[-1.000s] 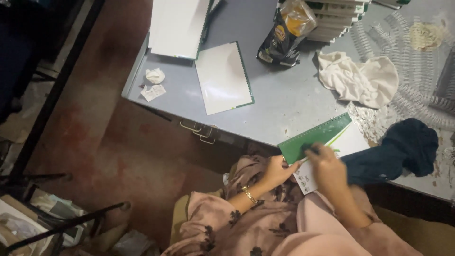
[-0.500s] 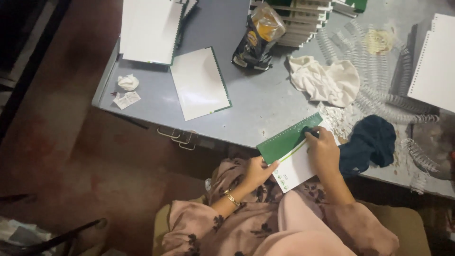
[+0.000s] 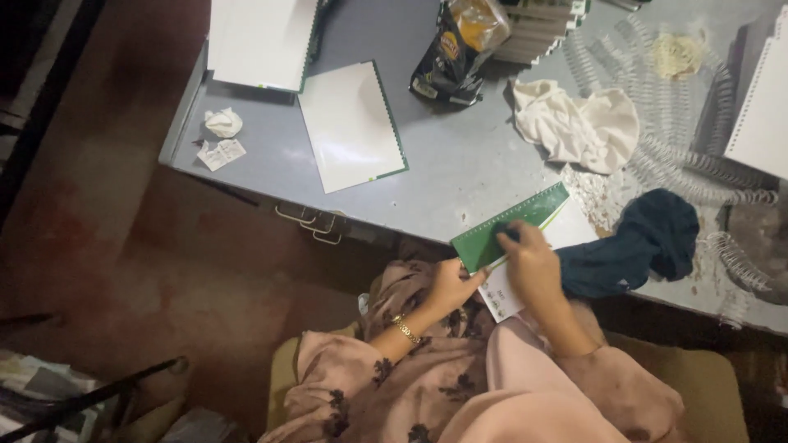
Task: A person is cleaning and inspecting notebook covers with a cloth at a workstation.
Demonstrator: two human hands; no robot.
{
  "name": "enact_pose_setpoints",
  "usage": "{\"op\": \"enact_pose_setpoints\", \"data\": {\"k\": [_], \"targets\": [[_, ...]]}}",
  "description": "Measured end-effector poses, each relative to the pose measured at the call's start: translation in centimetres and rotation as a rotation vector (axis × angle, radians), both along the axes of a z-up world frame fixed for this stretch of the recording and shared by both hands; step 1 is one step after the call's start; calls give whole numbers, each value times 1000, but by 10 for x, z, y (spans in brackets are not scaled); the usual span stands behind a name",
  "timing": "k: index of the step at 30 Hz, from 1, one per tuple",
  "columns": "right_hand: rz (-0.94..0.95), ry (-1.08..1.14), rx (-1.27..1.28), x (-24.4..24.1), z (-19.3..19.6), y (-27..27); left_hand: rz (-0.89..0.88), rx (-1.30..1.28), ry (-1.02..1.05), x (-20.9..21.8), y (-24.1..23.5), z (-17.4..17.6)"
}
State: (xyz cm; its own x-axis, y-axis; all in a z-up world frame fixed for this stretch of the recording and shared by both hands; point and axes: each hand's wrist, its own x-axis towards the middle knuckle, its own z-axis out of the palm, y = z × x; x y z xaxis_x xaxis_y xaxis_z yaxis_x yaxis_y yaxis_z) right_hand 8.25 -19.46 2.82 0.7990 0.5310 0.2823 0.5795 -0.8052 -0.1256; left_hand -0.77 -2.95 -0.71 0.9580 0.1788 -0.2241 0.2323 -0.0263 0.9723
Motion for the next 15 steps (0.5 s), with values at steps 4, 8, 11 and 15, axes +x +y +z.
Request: {"op": "enact_pose_setpoints", "data": {"k": [4, 8, 11, 15], "targets": [[-17, 46, -14, -6, 46, 6, -10, 42, 11, -1, 2, 3], [-81, -35, -74, -6, 38, 5, -15, -8, 12, -3, 3, 3], [-17, 29, -34, -15, 31, 13, -28, -84, 44, 1, 3, -13], [-78, -43, -53, 13, 10, -22, -22, 4, 29, -3, 6, 10]]}}
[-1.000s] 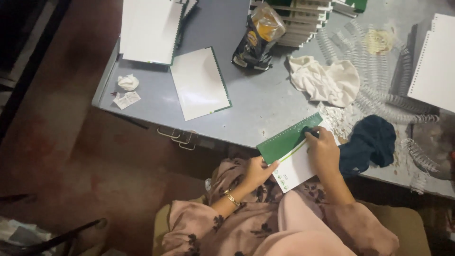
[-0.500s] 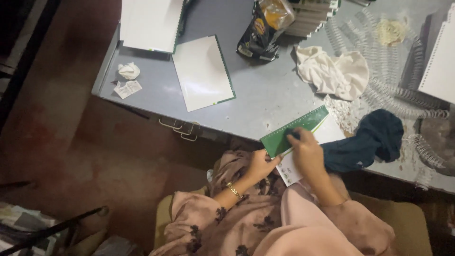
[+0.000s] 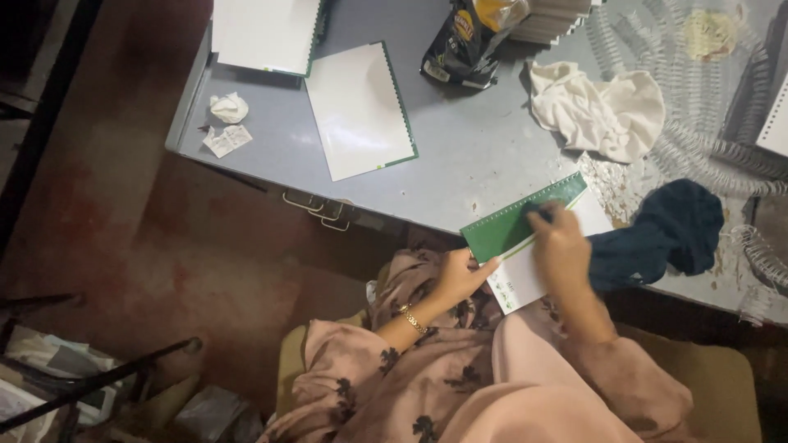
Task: A person is cleaning and inspecting notebook covers with a cloth at a workstation.
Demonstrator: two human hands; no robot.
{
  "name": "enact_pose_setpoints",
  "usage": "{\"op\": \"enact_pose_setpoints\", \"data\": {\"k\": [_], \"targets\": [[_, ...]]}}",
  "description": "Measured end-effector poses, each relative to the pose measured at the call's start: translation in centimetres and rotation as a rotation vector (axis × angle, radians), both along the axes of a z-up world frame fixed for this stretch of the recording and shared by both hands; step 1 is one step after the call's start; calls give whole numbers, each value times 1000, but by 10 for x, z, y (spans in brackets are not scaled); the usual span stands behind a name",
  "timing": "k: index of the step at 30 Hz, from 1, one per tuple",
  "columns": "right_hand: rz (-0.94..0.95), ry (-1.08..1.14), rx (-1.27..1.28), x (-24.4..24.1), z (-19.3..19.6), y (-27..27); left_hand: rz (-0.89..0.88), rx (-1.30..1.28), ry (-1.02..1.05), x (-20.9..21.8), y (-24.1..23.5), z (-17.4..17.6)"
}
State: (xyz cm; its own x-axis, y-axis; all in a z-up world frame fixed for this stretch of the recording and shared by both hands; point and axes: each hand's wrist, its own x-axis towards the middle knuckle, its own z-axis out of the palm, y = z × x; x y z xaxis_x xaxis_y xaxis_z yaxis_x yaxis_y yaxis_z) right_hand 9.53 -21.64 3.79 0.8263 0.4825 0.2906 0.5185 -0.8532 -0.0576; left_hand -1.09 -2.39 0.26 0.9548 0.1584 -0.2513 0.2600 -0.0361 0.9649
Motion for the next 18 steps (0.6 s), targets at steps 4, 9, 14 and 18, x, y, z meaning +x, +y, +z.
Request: {"op": "enact_pose_setpoints", "data": {"k": [4, 9, 14, 18], "targets": [[18, -2, -30, -21, 19, 27, -9, 45, -36, 3, -2, -11], [16, 71, -41, -25, 26, 29, 10, 13, 46, 1, -6, -19], [-217, 124, 49, 22, 42, -20, -17, -21, 10, -1, -1, 0], [-267, 139, 269, 32, 32, -31, -12, -21, 38, 0, -5, 0]]}}
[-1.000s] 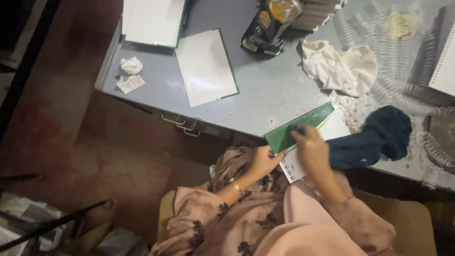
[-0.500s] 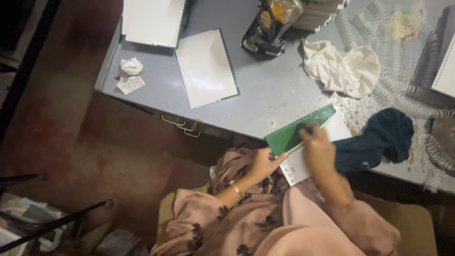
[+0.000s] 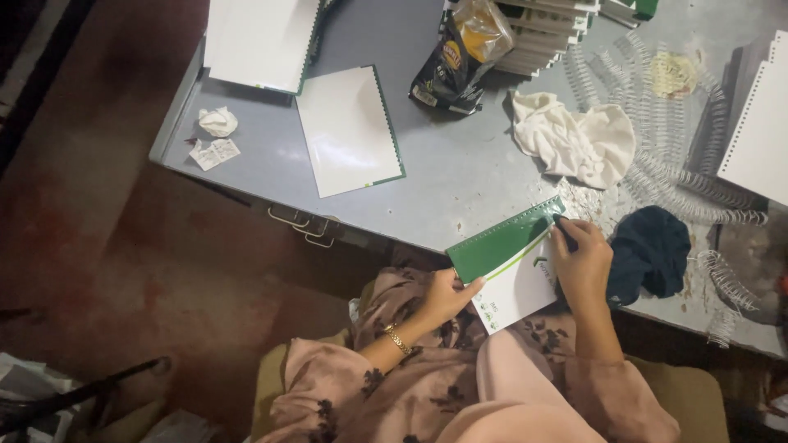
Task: A person is cleaning and inspecting notebook covers with a cloth at a workstation.
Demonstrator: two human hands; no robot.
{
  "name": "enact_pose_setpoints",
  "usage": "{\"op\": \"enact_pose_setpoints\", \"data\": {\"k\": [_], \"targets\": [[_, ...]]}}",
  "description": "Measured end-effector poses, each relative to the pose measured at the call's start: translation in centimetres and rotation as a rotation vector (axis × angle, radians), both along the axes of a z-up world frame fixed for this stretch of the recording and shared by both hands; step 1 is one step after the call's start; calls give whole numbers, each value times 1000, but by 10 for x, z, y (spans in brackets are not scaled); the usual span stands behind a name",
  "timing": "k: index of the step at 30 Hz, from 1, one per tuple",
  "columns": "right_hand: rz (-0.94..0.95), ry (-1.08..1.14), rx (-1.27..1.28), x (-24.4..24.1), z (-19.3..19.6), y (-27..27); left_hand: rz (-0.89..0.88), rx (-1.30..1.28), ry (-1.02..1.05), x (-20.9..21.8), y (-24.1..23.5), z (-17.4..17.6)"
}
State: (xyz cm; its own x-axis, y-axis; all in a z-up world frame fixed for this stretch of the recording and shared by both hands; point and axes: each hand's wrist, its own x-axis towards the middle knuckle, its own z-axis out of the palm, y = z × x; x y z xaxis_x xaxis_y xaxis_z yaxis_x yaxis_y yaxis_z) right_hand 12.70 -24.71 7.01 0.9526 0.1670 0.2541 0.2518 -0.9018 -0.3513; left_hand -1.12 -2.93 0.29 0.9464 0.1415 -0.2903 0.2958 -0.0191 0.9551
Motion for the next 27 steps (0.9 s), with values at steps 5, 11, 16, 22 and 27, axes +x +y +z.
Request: {"op": "enact_pose_setpoints", "data": {"k": [5, 11, 16, 22, 27], "targets": [[9, 6, -32, -1, -14, 5, 19, -1, -31, -2, 0, -1], [56, 25, -147, -15, 3, 31, 36, -22, -62, 0, -1, -2], [-9, -93, -175, -18, -4, 30, 23, -13, -55, -5, 2, 15], [-33, -110, -194, -16, -8, 32, 55, -20, -53, -8, 1, 10], [10, -105, -211, -21, -6, 41, 40, -60, -31, -2, 3, 21]]}}
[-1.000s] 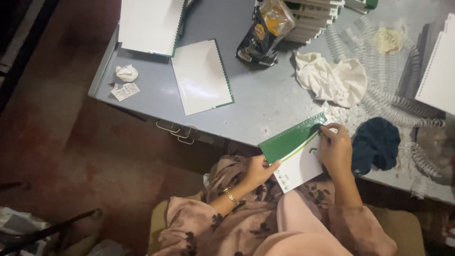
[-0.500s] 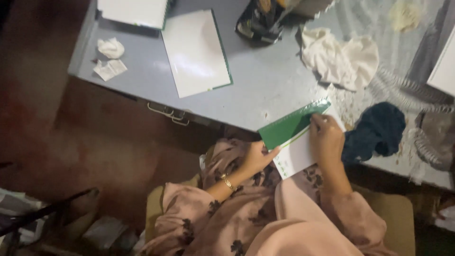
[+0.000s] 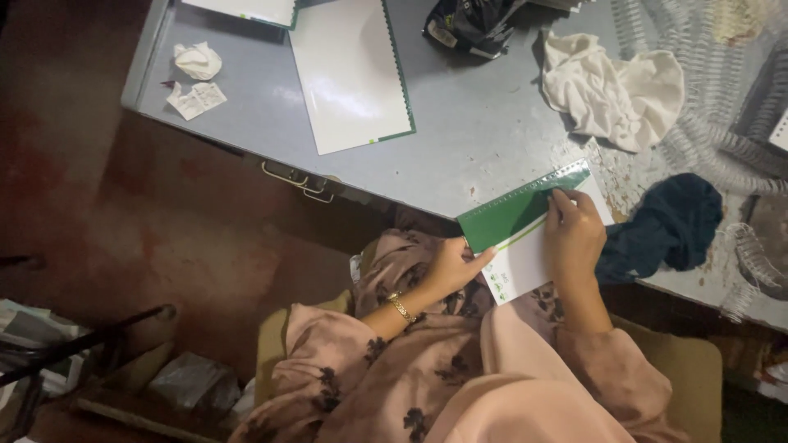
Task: A person is cleaning and inspecting notebook covers with a cloth at a workstation.
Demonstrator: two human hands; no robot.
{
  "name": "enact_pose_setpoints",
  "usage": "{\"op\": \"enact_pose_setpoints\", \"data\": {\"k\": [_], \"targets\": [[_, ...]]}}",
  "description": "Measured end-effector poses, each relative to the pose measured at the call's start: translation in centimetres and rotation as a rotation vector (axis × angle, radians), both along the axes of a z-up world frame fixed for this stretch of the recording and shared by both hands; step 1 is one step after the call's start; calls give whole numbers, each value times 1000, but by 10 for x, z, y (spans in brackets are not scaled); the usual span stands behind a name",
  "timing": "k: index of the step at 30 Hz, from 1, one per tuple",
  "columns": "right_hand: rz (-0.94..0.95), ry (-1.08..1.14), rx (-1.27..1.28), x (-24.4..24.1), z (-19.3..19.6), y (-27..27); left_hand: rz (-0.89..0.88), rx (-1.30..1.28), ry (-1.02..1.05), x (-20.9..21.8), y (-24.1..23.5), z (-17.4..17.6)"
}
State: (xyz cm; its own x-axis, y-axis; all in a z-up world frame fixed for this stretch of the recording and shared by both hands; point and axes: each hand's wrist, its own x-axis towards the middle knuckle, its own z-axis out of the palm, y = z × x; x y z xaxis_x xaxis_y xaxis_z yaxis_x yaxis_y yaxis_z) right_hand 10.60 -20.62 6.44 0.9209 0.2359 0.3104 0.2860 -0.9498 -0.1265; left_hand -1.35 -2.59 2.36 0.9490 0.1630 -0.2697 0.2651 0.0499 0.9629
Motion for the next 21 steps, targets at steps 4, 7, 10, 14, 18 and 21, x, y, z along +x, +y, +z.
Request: {"op": "enact_pose_setpoints", "data": {"k": [4, 7, 10, 14, 18, 21], "targets": [[-45, -1, 8, 2, 13, 3, -25, 26, -71, 1, -5, -24], [-16, 33, 62, -5, 13, 11, -44, 15, 8, 1, -2, -24], [-10, 12, 60, -1, 7, 6, -25, 45, 25, 1, -6, -31], [1, -12, 28, 2, 2, 2, -12, 72, 2, 1, -2, -20], [34, 12, 44, -5, 6, 9, -17, 50, 13, 2, -2, -25], [1, -27, 10, 1, 6, 3, -13, 45, 14, 1, -2, -26]]}}
